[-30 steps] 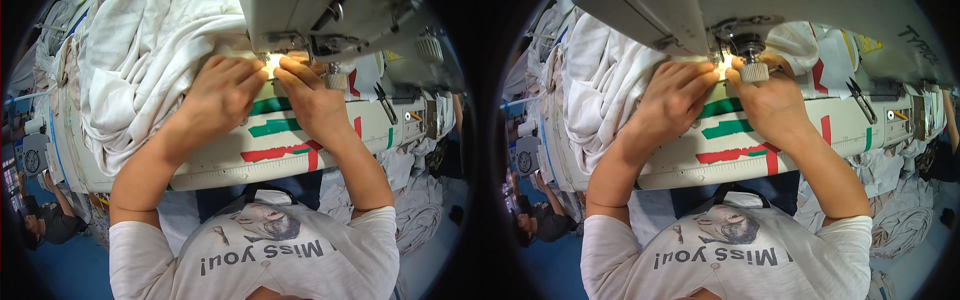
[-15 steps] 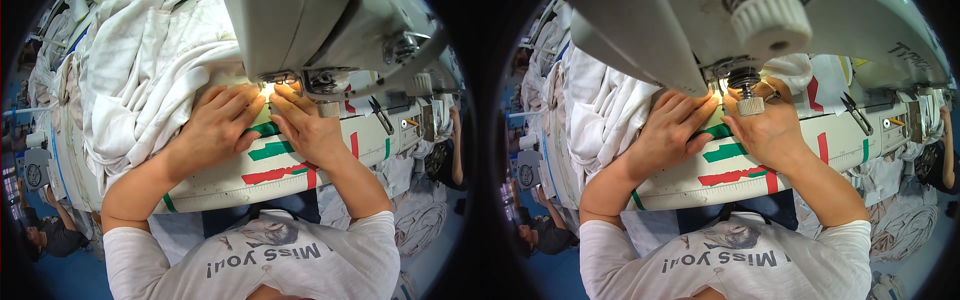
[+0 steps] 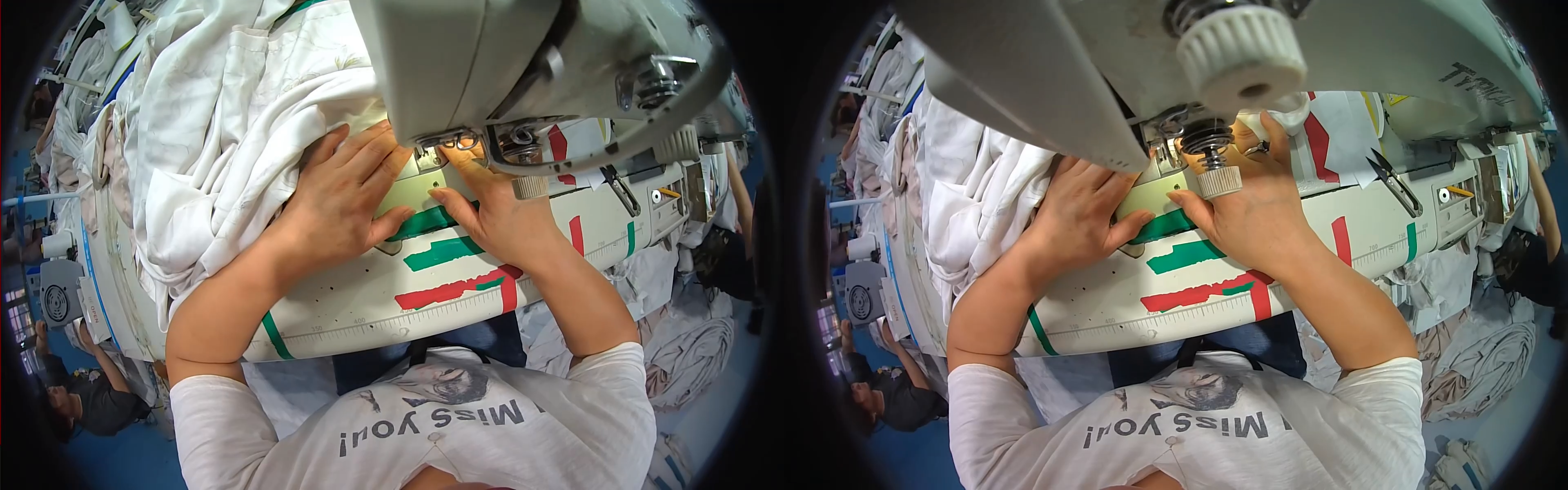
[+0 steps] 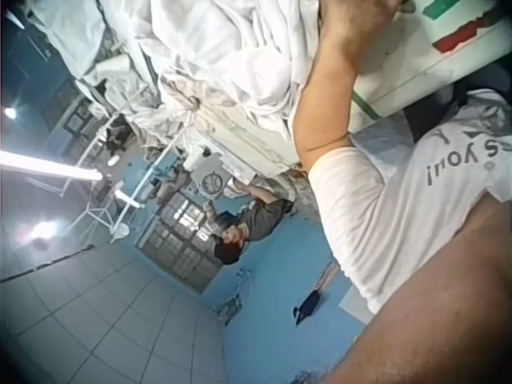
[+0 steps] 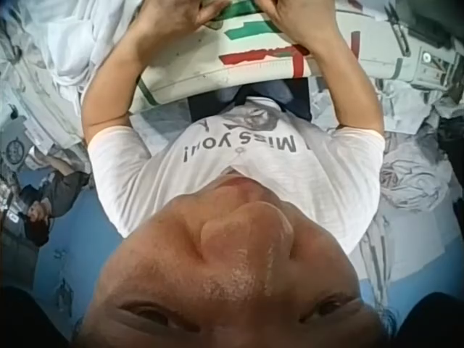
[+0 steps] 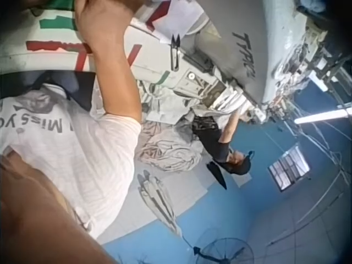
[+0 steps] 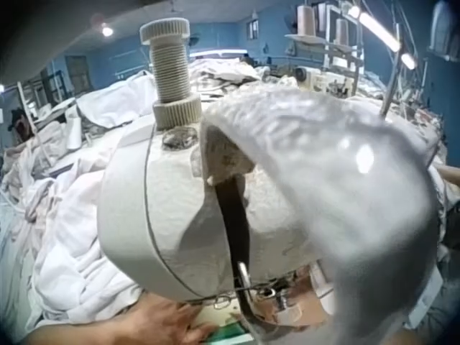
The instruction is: Sewing white pillowcases using an industrial sewing machine.
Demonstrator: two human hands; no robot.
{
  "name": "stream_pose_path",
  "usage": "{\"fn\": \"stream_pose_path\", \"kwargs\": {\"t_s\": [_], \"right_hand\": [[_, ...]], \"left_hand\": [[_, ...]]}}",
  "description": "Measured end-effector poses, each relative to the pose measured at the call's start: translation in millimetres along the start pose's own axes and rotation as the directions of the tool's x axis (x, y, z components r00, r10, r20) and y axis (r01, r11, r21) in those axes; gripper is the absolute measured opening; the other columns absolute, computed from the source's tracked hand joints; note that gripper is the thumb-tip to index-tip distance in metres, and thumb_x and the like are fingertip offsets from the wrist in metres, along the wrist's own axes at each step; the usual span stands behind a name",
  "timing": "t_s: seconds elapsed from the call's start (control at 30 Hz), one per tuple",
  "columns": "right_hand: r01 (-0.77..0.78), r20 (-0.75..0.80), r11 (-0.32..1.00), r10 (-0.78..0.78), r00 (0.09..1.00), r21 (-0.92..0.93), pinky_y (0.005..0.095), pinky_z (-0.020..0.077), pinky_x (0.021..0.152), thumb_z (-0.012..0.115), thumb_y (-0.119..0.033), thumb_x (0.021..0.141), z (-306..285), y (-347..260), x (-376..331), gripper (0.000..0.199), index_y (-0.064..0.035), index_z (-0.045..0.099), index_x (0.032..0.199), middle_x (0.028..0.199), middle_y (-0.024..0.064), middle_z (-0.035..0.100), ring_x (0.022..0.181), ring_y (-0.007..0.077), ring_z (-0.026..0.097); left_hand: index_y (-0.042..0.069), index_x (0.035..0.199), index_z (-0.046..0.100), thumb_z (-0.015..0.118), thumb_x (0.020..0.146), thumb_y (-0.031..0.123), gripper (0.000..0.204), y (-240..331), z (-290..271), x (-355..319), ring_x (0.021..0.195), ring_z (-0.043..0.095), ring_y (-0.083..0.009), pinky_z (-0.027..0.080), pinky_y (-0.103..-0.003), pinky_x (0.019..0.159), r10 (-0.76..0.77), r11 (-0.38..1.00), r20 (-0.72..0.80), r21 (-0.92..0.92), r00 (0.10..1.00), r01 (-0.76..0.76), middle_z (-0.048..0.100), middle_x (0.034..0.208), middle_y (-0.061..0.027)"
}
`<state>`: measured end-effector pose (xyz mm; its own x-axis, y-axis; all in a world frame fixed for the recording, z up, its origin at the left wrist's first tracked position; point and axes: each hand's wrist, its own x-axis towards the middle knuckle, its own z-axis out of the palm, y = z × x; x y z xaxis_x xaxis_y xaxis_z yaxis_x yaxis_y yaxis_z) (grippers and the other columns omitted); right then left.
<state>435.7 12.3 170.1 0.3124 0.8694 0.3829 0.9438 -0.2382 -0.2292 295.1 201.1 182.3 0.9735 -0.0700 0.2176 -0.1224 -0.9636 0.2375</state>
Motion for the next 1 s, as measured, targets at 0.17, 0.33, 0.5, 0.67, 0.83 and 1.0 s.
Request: {"fn": "stream_pose_path", "kwargs": {"t_s": [0.17, 0.33, 0.5, 0.67, 0.83, 1.0], "right_hand": [[-0.067, 0.069, 0.996, 0.063, 0.996, 0.062, 0.0446, 0.0440, 0.095, 0.071, -0.036, 0.087, 0.4, 0.1, 1.2, 0.047, -0.0119, 0.063, 0.126, 0.121, 0.0122, 0.058, 0.112, 0.0320, 0.056], [-0.066, 0.059, 0.997, 0.064, 0.996, 0.041, 0.0441, 0.0447, 0.095, 0.070, -0.037, 0.088, 0.0, -1.6, 0.4, 0.049, -0.0126, 0.061, 0.129, 0.123, 0.0131, 0.057, 0.114, 0.0320, 0.055], [-0.090, 0.057, 0.988, 0.083, 0.995, 0.128, 0.0409, 0.0518, 0.084, 0.070, -0.029, 0.089, 0.6, -1.5, -1.2, 0.042, -0.0107, 0.061, 0.127, 0.122, 0.0129, 0.058, 0.111, 0.0323, 0.056], [-0.093, -0.161, 0.893, 0.180, 0.970, 0.441, 0.0444, 0.0446, 0.090, 0.069, -0.011, 0.080, -13.8, 8.6, 18.1, 0.017, -0.0070, 0.066, 0.096, 0.080, 0.0116, 0.062, 0.084, 0.0326, 0.061], [0.092, -0.401, 0.971, 0.005, 0.916, 0.221, 0.0384, 0.0457, 0.073, 0.064, 0.002, 0.065, -18.2, 30.8, 34.3, 0.015, -0.0045, 0.052, 0.071, 0.062, 0.0091, 0.052, 0.061, 0.0312, 0.055], [0.095, -0.422, 0.984, -0.024, 0.906, 0.148, 0.0362, 0.0451, 0.075, 0.066, 0.000, 0.065, -13.2, 32.5, 33.8, 0.021, -0.0053, 0.046, 0.065, 0.058, 0.0072, 0.049, 0.056, 0.0285, 0.052]], "left_hand": [[0.000, 0.126, 0.054, 0.073, 0.079, 0.031, 0.059, 0.9, -0.3, 0.3, 0.129, 0.046, -0.0280, 0.035, -0.050, 0.106, -0.016, 1.000, 0.010, 0.006, 1.000, 0.016, 0.052, 0.129, -0.0119], [0.002, 0.128, 0.053, 0.073, 0.079, 0.031, 0.061, -0.5, -0.9, 0.8, 0.129, 0.046, -0.0278, 0.034, -0.052, 0.108, -0.030, 0.999, 0.022, -0.020, 0.999, 0.031, 0.051, 0.132, -0.0122], [0.002, 0.131, 0.052, 0.074, 0.079, 0.031, 0.064, -1.7, 0.1, -0.1, 0.131, 0.045, -0.0291, 0.033, -0.053, 0.109, -0.030, 0.999, 0.019, -0.038, 0.999, 0.031, 0.050, 0.134, -0.0124], [0.003, 0.134, 0.049, 0.073, 0.081, 0.032, 0.065, -5.1, 1.6, -1.6, 0.134, 0.042, -0.0322, 0.031, -0.055, 0.111, -0.042, 0.994, 0.031, -0.097, 0.999, 0.045, 0.048, 0.137, -0.0141], [0.004, 0.134, 0.048, 0.074, 0.081, 0.029, 0.064, -4.1, 2.7, 0.6, 0.135, 0.041, -0.0332, 0.030, -0.055, 0.111, -0.028, 0.992, -0.001, -0.122, 1.000, 0.027, 0.048, 0.138, -0.0151], [0.003, 0.134, 0.048, 0.074, 0.081, 0.029, 0.065, -1.8, 2.3, -3.0, 0.136, 0.041, -0.0324, 0.030, -0.055, 0.111, -0.003, 0.996, -0.004, -0.094, 1.000, 0.003, 0.047, 0.140, -0.0149]]}}
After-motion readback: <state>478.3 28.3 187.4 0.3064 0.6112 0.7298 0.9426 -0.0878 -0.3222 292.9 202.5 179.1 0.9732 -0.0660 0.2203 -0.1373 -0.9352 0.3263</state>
